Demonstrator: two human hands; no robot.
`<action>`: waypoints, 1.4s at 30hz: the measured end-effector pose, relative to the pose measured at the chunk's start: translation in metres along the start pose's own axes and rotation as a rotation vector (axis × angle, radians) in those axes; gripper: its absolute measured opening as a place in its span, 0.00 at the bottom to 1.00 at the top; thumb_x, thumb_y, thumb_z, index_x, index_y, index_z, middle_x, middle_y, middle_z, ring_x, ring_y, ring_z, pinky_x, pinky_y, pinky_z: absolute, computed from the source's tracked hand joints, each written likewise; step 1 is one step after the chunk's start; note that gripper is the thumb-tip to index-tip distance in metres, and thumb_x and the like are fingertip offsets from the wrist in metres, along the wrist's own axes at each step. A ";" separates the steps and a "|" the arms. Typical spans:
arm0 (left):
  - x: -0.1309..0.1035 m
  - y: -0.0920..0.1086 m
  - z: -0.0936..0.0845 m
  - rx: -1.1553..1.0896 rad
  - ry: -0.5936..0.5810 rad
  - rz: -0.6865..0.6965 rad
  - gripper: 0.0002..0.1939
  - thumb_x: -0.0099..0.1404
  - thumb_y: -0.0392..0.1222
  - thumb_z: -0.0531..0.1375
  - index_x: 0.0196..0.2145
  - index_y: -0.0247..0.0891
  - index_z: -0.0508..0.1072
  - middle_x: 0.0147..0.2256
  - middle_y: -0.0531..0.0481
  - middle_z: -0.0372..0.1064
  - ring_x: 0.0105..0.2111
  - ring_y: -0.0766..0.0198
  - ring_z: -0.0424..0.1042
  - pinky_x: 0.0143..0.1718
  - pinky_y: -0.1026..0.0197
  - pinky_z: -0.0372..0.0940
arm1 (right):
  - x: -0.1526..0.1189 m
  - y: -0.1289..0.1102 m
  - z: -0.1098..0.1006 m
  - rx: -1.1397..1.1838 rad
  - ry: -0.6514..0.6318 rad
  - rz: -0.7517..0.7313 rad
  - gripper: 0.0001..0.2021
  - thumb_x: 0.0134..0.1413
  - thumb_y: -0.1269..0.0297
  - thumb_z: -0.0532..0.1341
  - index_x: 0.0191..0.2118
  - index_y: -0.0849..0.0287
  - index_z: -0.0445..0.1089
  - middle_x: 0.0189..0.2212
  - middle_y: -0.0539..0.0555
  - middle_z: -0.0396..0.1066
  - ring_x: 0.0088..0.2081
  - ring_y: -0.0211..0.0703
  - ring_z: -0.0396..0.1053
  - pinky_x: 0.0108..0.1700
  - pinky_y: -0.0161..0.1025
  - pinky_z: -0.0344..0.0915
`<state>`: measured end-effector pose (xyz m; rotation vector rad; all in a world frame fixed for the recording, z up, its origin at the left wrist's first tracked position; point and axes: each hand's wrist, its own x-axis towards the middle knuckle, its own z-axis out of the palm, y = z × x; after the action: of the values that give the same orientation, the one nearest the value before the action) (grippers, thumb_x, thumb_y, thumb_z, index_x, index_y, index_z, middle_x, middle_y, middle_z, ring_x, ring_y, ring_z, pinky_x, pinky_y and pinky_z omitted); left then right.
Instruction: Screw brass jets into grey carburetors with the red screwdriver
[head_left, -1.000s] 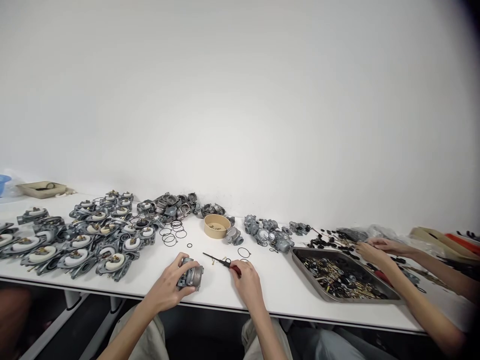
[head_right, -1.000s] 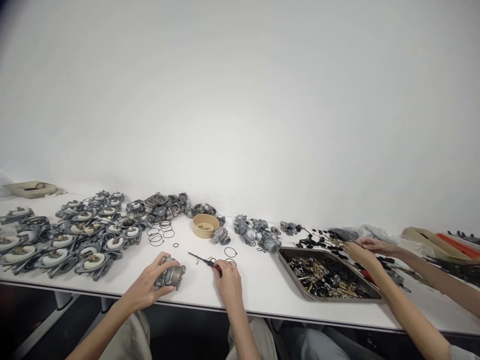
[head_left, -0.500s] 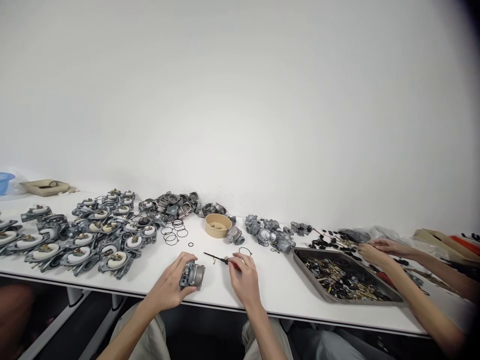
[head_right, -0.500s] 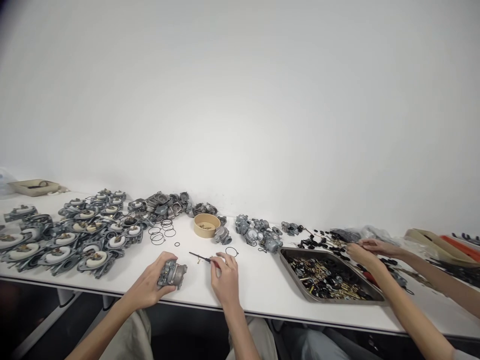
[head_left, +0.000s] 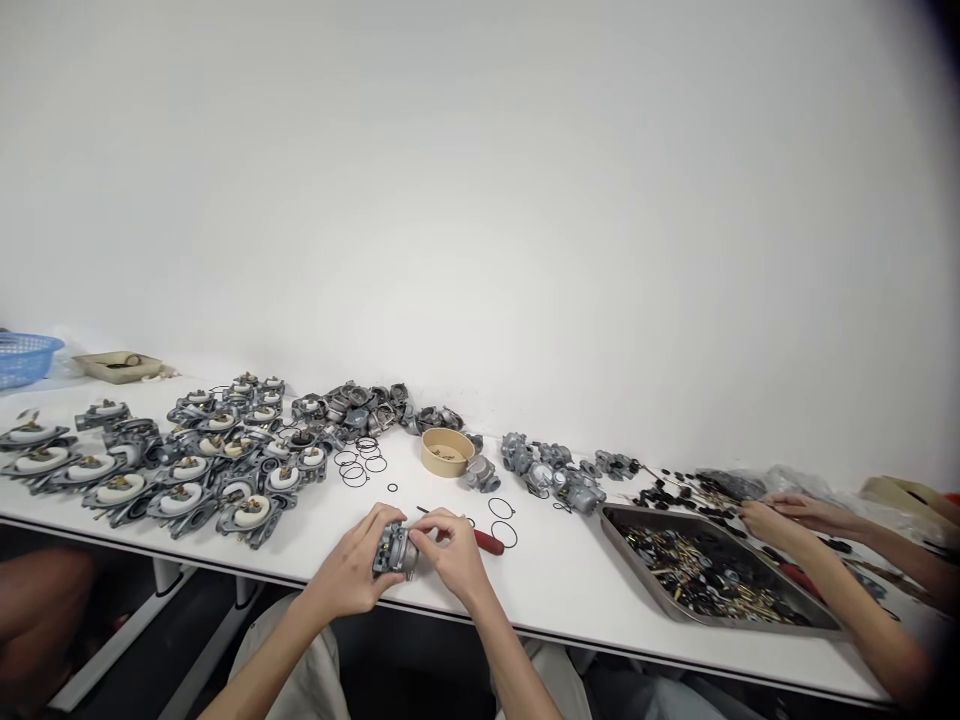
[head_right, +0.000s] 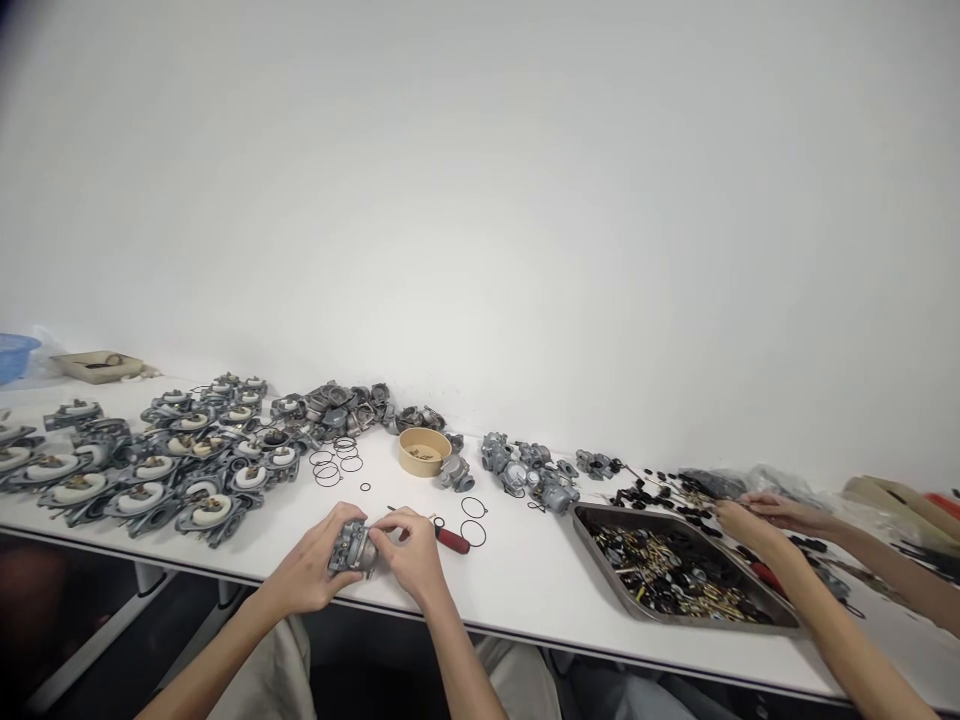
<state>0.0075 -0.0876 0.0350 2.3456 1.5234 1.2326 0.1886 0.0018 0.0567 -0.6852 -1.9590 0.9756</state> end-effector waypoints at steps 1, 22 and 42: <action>0.000 0.000 0.000 0.001 -0.001 0.000 0.26 0.66 0.45 0.62 0.58 0.44 0.57 0.52 0.41 0.63 0.53 0.46 0.67 0.51 0.49 0.66 | 0.000 -0.001 0.000 0.018 -0.006 0.014 0.05 0.52 0.68 0.66 0.32 0.55 0.81 0.33 0.52 0.79 0.37 0.45 0.72 0.37 0.38 0.62; 0.000 -0.001 0.001 -0.002 0.020 0.006 0.28 0.63 0.42 0.64 0.58 0.43 0.59 0.52 0.41 0.63 0.51 0.47 0.68 0.49 0.50 0.66 | -0.008 -0.004 -0.008 0.012 -0.029 -0.071 0.09 0.57 0.64 0.65 0.42 0.54 0.80 0.43 0.56 0.76 0.45 0.48 0.72 0.46 0.42 0.66; -0.002 0.000 -0.001 0.010 -0.030 -0.104 0.25 0.61 0.37 0.64 0.55 0.46 0.63 0.54 0.43 0.60 0.51 0.48 0.68 0.52 0.51 0.66 | -0.024 0.047 -0.059 -0.444 0.193 -0.124 0.11 0.60 0.64 0.61 0.45 0.53 0.80 0.45 0.59 0.75 0.47 0.53 0.73 0.50 0.46 0.69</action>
<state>0.0062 -0.0897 0.0348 2.2487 1.6225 1.1647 0.2556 0.0322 0.0289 -0.8542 -2.0323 0.3810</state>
